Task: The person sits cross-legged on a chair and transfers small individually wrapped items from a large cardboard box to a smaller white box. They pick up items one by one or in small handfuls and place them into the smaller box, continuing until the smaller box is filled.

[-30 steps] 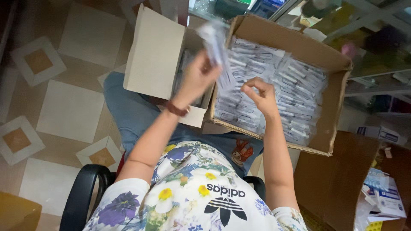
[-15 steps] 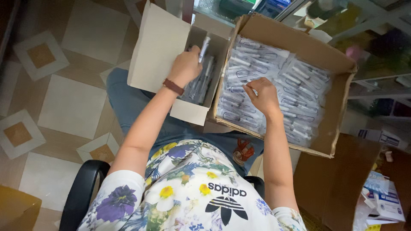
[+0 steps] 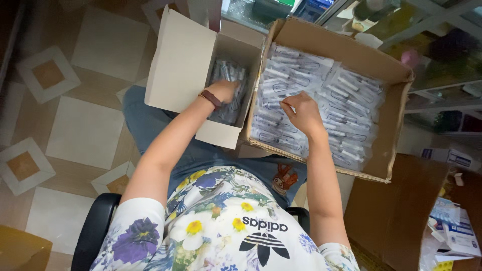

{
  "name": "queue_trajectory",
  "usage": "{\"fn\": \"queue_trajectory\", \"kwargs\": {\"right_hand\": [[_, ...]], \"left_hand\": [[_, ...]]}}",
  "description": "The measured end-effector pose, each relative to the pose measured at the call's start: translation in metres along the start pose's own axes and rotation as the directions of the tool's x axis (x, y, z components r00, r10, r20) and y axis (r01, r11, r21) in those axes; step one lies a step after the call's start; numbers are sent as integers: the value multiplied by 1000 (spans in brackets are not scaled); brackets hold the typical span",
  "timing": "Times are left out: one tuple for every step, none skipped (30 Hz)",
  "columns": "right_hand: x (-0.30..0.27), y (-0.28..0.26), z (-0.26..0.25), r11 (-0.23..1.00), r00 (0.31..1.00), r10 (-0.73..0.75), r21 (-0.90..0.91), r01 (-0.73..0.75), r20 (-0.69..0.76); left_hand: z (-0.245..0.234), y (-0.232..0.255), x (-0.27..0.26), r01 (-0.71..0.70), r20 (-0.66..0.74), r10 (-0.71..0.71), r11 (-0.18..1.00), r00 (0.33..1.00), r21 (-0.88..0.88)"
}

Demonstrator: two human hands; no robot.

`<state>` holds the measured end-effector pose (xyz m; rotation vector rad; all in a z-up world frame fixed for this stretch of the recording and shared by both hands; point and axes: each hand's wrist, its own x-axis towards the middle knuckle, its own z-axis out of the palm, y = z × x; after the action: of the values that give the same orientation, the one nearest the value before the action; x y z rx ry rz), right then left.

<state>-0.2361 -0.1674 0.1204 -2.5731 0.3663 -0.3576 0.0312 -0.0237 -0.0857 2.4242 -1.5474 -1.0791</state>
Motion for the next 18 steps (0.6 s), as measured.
{"fn": "queue_trajectory", "kwargs": {"right_hand": [[0, 0, 0, 1000, 1000, 3, -1, -3, 3], [0, -1, 0, 1000, 1000, 3, 0, -3, 4], [0, -1, -1, 1000, 1000, 5, 0, -5, 6], [0, -1, -2, 1000, 1000, 7, -1, -7, 8], [-1, -1, -2, 1000, 1000, 25, -1, -25, 18], [-1, -1, -2, 999, 999, 44, -1, -44, 28], [-1, -1, -2, 998, 997, 63, 0, -63, 38], [-1, -1, -2, 998, 997, 62, -9, -62, 45], [0, -1, -3, 998, 997, 60, -18, -59, 53], [0, 0, -3, 998, 996, 57, -28, -56, 61], [1, -1, -3, 998, 996, 64, -23, -63, 63], [0, -1, -4, 997, 995, 71, -19, -70, 65], [0, -2, -4, 997, 995, 78, -15, -77, 67], [0, -3, -4, 996, 994, 85, -20, -84, 72], [0, -3, -4, 996, 993, 92, -27, -90, 78], [1, -3, -5, 995, 992, 99, -33, -97, 83], [1, -3, -5, 995, 991, 97, -47, -93, 90], [1, -2, -4, 994, 991, 94, -60, -88, 97]], "left_hand": [[-1, 3, -3, -18, -10, 19, 998, 1000, 58], [2, 4, -6, -35, -20, 38, 993, 999, 117], [6, 5, -6, -54, -26, 59, 983, 998, 174], [9, 1, -6, -34, -22, 38, 984, 999, 178], [11, -3, -4, -14, -17, 17, 983, 1000, 182], [14, -4, -1, 6, -13, -4, 982, 1000, 186], [15, -5, 2, 42, -3, -42, 984, 999, 174], [15, -5, 4, 78, 8, -81, 984, 997, 161], [14, -4, 5, 116, 19, -120, 982, 993, 148], [12, -2, 3, 99, 53, -107, 985, 993, 140], [10, 0, 2, 83, 87, -95, 988, 992, 133], [7, 3, 0, 67, 120, -83, 990, 989, 125], [4, 5, 0, 58, 111, -73, 990, 991, 131], [3, 6, 0, 49, 102, -64, 989, 993, 137], [2, 7, 1, 40, 93, -54, 989, 994, 144], [6, 9, 1, 73, 37, -78, 988, 996, 134], [13, 11, 1, 104, -19, -102, 987, 995, 124], [20, 12, 2, 134, -75, -126, 985, 989, 112]]}}
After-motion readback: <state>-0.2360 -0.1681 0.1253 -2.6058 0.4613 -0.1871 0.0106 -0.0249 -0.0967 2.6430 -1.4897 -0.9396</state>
